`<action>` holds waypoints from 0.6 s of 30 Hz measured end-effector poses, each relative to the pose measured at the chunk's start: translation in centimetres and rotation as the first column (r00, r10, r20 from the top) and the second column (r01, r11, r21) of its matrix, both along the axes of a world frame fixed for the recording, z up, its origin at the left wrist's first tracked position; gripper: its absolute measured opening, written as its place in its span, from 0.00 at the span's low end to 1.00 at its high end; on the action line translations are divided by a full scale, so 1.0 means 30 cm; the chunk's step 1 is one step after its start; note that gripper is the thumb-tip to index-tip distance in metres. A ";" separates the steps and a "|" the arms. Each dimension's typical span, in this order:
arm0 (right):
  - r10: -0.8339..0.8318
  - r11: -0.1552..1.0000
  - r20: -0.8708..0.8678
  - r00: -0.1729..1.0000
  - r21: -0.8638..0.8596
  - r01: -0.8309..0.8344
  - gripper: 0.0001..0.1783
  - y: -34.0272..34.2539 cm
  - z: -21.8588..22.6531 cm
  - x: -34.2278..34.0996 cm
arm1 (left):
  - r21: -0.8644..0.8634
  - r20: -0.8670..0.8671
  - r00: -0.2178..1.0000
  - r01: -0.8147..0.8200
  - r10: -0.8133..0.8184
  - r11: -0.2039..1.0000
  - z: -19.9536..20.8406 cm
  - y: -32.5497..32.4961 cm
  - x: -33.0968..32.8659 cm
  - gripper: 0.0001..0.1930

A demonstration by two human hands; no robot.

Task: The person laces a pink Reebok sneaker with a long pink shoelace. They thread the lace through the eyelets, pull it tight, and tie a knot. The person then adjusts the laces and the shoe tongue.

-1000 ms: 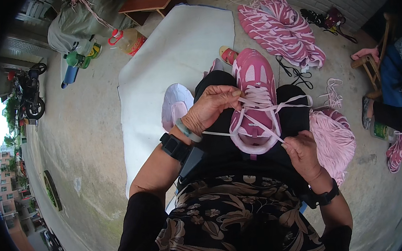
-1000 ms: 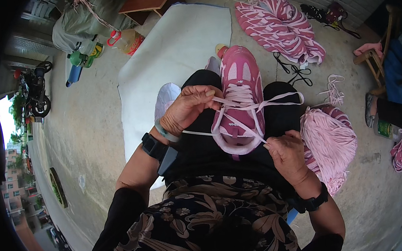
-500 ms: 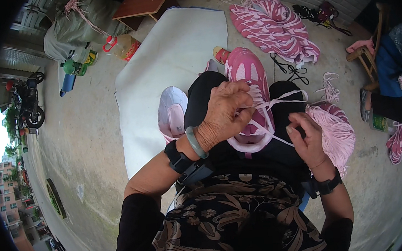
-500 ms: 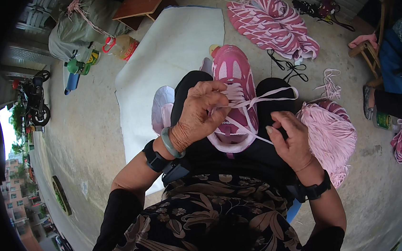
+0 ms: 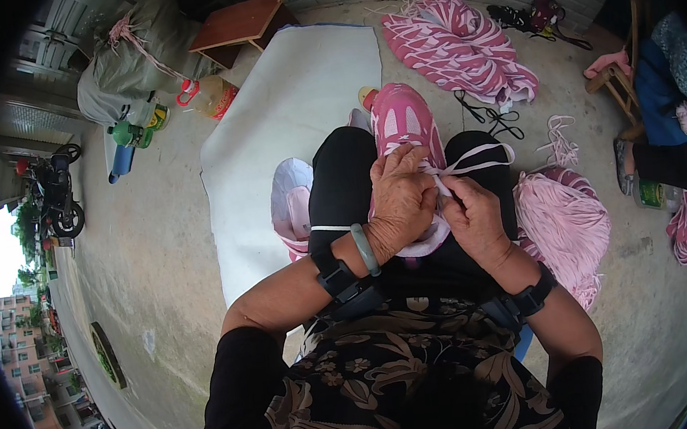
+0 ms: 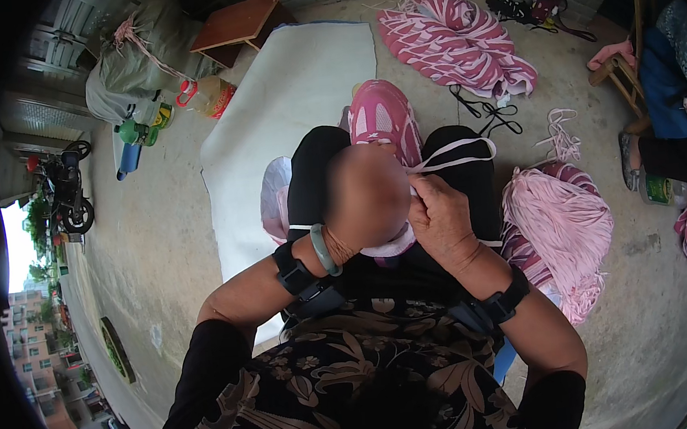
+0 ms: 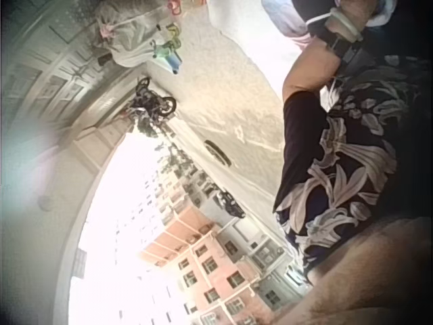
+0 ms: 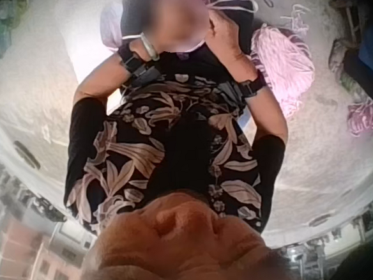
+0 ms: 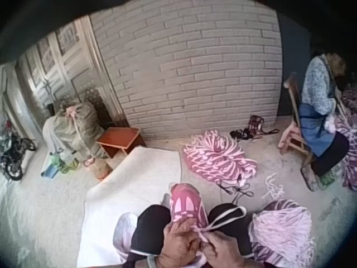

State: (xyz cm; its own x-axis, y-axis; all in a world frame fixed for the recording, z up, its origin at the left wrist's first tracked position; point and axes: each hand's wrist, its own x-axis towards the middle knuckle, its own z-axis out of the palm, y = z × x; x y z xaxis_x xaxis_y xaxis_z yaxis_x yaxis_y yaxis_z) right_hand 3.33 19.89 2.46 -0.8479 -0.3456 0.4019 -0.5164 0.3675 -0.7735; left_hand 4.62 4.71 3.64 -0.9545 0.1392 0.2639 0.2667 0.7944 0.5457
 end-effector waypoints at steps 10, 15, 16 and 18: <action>-0.038 0.999 0.181 0.983 -0.007 0.040 0.28 0.055 -0.028 0.066 | -0.264 -0.064 0.997 -0.068 0.053 0.962 0.194 -0.365 0.173 0.01; 0.007 0.984 0.347 0.938 0.164 -0.068 0.18 0.128 -0.008 0.116 | -0.365 -0.115 0.897 -0.437 0.426 0.822 0.076 -0.770 0.365 0.03; 0.027 0.979 0.264 0.964 0.189 -0.080 0.15 0.143 0.001 0.115 | -0.335 -0.085 0.873 -0.479 0.480 0.812 0.073 -0.786 0.385 0.03; 0.075 0.965 0.095 0.993 0.243 -0.096 0.10 0.180 0.039 0.108 | -0.385 -0.031 0.885 -0.439 0.464 0.812 0.048 -0.802 0.404 0.02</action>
